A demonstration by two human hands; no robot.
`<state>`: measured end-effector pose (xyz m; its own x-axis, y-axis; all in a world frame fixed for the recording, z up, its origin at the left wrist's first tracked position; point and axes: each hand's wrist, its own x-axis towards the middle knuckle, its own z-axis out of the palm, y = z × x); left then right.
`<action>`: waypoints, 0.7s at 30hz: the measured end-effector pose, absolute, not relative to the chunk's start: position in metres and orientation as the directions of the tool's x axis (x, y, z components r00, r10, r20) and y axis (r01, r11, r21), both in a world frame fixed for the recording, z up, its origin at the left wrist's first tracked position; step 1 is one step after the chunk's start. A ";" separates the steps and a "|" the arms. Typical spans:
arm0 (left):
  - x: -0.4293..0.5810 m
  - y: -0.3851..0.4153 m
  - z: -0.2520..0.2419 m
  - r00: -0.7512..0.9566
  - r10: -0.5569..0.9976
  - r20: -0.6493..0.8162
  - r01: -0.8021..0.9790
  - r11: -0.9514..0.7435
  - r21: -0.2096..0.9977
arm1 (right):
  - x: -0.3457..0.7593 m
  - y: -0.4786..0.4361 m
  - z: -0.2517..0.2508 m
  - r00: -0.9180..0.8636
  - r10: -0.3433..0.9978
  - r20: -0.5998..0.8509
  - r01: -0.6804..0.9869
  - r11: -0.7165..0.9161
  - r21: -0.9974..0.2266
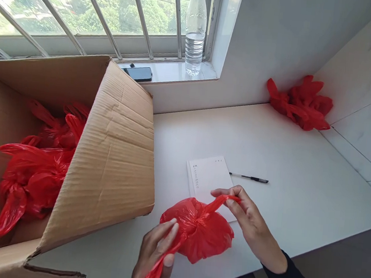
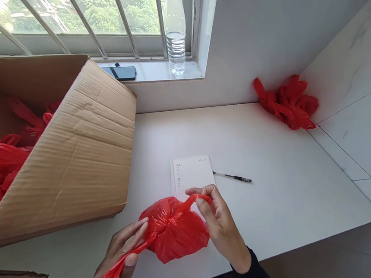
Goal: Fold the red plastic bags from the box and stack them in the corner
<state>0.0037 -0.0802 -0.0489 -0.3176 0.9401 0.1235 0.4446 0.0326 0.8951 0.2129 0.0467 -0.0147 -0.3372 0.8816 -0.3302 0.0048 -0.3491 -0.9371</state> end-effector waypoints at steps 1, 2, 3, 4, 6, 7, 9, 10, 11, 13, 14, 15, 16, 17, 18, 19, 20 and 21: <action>0.007 -0.076 -0.046 -0.291 0.949 0.121 0.417 0.012 0.909 | 0.206 0.044 -0.012 -0.367 0.868 -0.336 -0.090 -0.392 -0.915; 0.011 -0.072 -0.045 -0.268 0.957 0.107 0.390 0.006 0.921 | 0.199 0.042 -0.010 -0.393 0.855 -0.340 -0.178 -0.434 -0.883; 0.013 -0.069 -0.045 -0.253 0.964 0.085 0.373 0.015 0.928 | 0.194 0.041 -0.010 -0.408 0.845 -0.346 -0.256 -0.470 -0.845; 0.015 -0.068 -0.047 -0.249 0.967 0.060 0.369 0.037 0.929 | 0.191 0.041 -0.012 -0.412 0.838 -0.357 -0.315 -0.499 -0.807; 0.014 -0.072 -0.056 -0.281 0.960 0.015 0.402 0.104 0.910 | 0.190 0.043 -0.021 -0.373 0.839 -0.396 -0.375 -0.527 -0.763; 0.012 -0.077 -0.063 -0.310 0.951 0.002 0.430 0.138 0.892 | 0.193 0.045 -0.026 -0.333 0.846 -0.416 -0.386 -0.525 -0.758; 0.005 -0.088 -0.079 -0.357 0.934 0.006 0.484 0.180 0.856 | 0.200 0.049 -0.036 -0.270 0.839 -0.472 -0.362 -0.543 -0.757; 0.000 -0.094 -0.086 -0.368 0.930 0.015 0.507 0.187 0.841 | 0.204 0.051 -0.039 -0.259 0.827 -0.499 -0.333 -0.561 -0.758; -0.004 -0.098 -0.092 -0.366 0.930 0.037 0.536 0.178 0.825 | 0.208 0.052 -0.041 -0.260 0.814 -0.519 -0.302 -0.579 -0.758; -0.008 -0.101 -0.098 -0.321 0.938 0.134 0.616 0.099 0.781 | 0.214 0.053 -0.042 -0.281 0.802 -0.527 -0.245 -0.591 -0.769; -0.007 -0.100 -0.098 -0.273 0.938 0.215 0.672 0.026 0.740 | 0.216 0.052 -0.043 -0.277 0.813 -0.513 -0.226 -0.574 -0.787; -0.004 -0.098 -0.097 -0.198 0.928 0.317 0.733 -0.074 0.677 | 0.218 0.051 -0.044 -0.264 0.828 -0.494 -0.208 -0.549 -0.809; 0.002 -0.093 -0.096 -0.109 0.898 0.426 0.786 -0.184 0.590 | 0.220 0.049 -0.046 -0.246 0.843 -0.478 -0.187 -0.525 -0.830; 0.008 -0.087 -0.096 -0.007 0.852 0.524 0.827 -0.290 0.482 | 0.222 0.047 -0.051 -0.229 0.854 -0.468 -0.160 -0.507 -0.847; 0.016 -0.080 -0.097 0.093 0.786 0.611 0.849 -0.383 0.364 | 0.223 0.044 -0.058 -0.220 0.853 -0.474 -0.124 -0.506 -0.853; 0.023 -0.072 -0.101 0.117 0.721 0.683 0.872 -0.404 0.277 | 0.224 0.041 -0.067 -0.203 0.851 -0.484 -0.097 -0.509 -0.855; 0.030 -0.065 -0.107 0.127 0.664 0.737 0.892 -0.401 0.208 | 0.225 0.037 -0.077 -0.178 0.854 -0.489 -0.075 -0.507 -0.859; 0.036 -0.058 -0.114 0.130 0.632 0.764 0.914 -0.376 0.155 | 0.224 0.033 -0.087 -0.142 0.862 -0.487 -0.047 -0.497 -0.866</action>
